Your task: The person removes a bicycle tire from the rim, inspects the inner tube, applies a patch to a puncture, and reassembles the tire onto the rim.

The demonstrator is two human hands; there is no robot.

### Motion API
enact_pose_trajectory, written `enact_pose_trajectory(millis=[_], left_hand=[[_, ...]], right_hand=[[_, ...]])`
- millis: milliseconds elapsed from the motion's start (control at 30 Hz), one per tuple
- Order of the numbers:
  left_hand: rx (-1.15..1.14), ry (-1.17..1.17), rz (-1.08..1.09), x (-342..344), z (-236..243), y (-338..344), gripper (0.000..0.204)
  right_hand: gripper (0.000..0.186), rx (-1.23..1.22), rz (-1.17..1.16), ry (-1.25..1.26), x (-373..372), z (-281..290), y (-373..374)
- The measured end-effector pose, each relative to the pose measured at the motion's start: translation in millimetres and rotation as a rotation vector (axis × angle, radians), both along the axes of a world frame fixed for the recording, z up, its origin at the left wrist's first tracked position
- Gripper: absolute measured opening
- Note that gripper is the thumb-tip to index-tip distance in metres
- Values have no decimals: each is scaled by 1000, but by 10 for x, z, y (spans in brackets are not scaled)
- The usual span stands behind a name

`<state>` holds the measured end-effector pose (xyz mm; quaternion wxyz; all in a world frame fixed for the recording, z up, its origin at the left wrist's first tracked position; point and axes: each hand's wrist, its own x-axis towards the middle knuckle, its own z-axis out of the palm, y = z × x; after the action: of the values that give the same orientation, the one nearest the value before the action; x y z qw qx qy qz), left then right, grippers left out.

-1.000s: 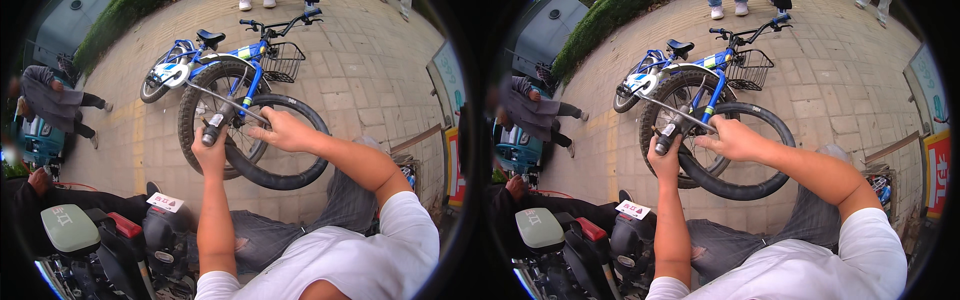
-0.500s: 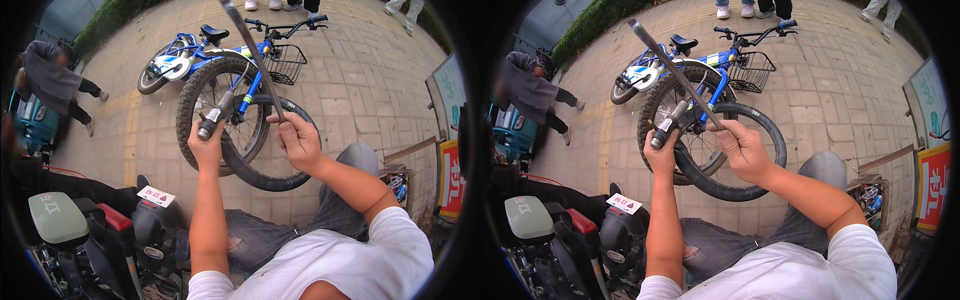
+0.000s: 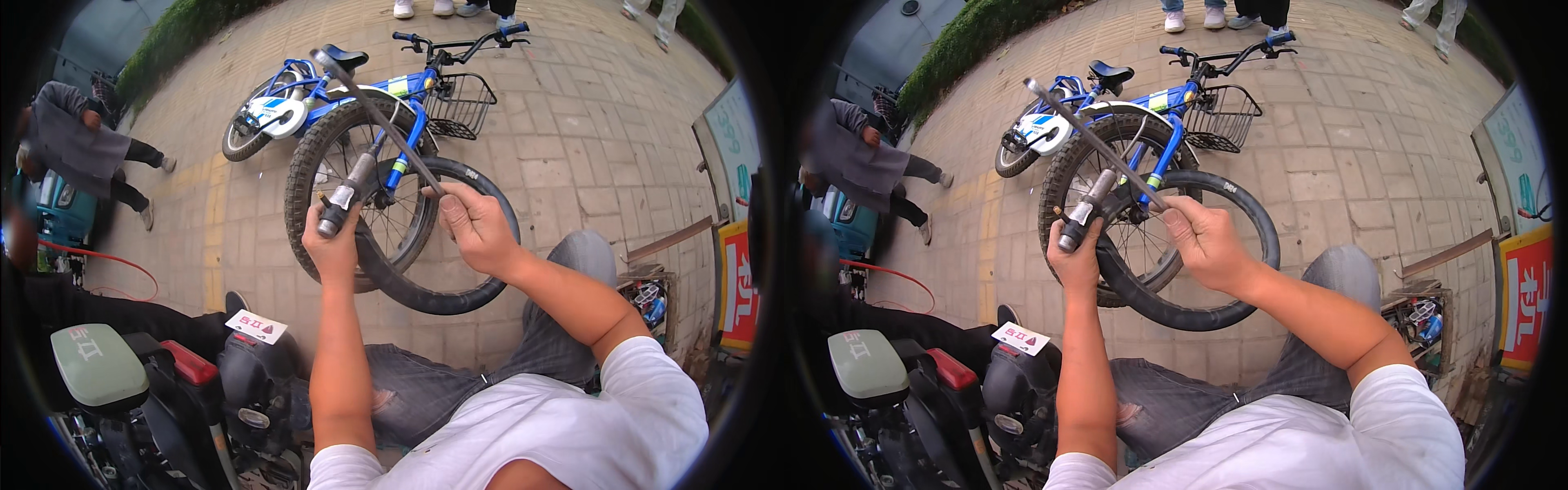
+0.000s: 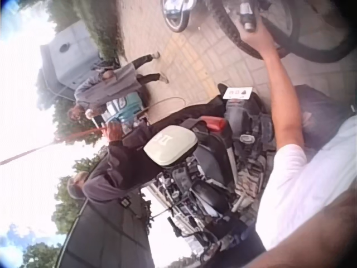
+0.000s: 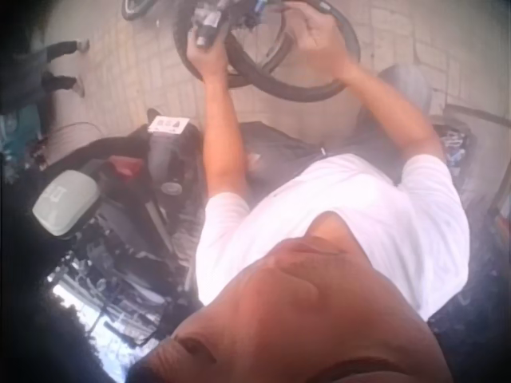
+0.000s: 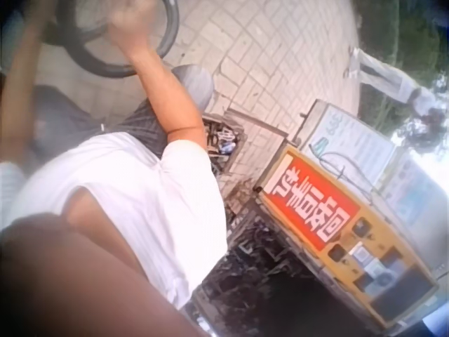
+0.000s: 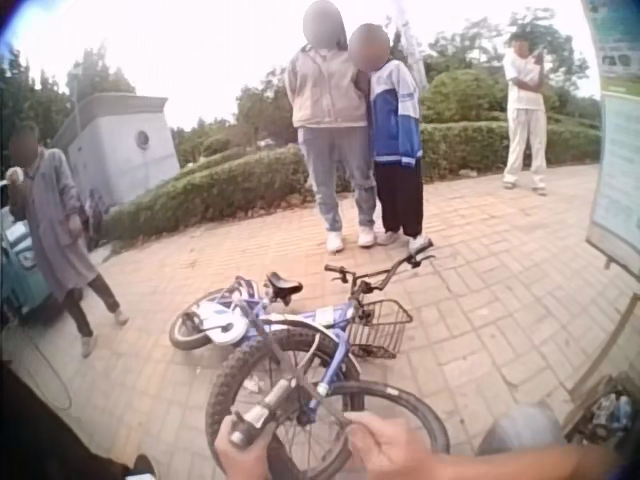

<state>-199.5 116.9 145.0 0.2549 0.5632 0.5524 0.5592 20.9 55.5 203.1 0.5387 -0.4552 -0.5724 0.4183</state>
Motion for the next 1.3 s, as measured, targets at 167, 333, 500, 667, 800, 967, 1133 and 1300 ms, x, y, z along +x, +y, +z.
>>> enact_pose_trajectory(millis=[167, 333, 500, 667, 800, 967, 1133, 1300], left_hand=[[62, 77, 15, 30, -3, -22, 32], [84, 90, -1, 41, -1, -19, 32], [39, 67, 4, -36, 18, -49, 33], [122, 179, 39, -26, -44, -28, 37], [45, 66, 28, 19, 39, -17, 37], [-27, -72, 41, 39, 132, -79, 34], [-6, -133, 12, 164, 72, -36, 33], [-72, -199, 18, 84, 145, -58, 33]], right_hand=[[22, -30, 139, -398, 25, -473, -11], [20, 48, -10, -165, 8, -218, -96], [19, -29, 92, -218, 58, -73, -3], [20, -57, 177, -478, 54, -649, -27], [21, -37, 1, 121, -61, -71, -122], [27, -21, 124, -280, -130, -558, -102], [29, -8, 99, -191, -148, -782, -174], [29, -39, 31, 90, -211, -191, -155]])
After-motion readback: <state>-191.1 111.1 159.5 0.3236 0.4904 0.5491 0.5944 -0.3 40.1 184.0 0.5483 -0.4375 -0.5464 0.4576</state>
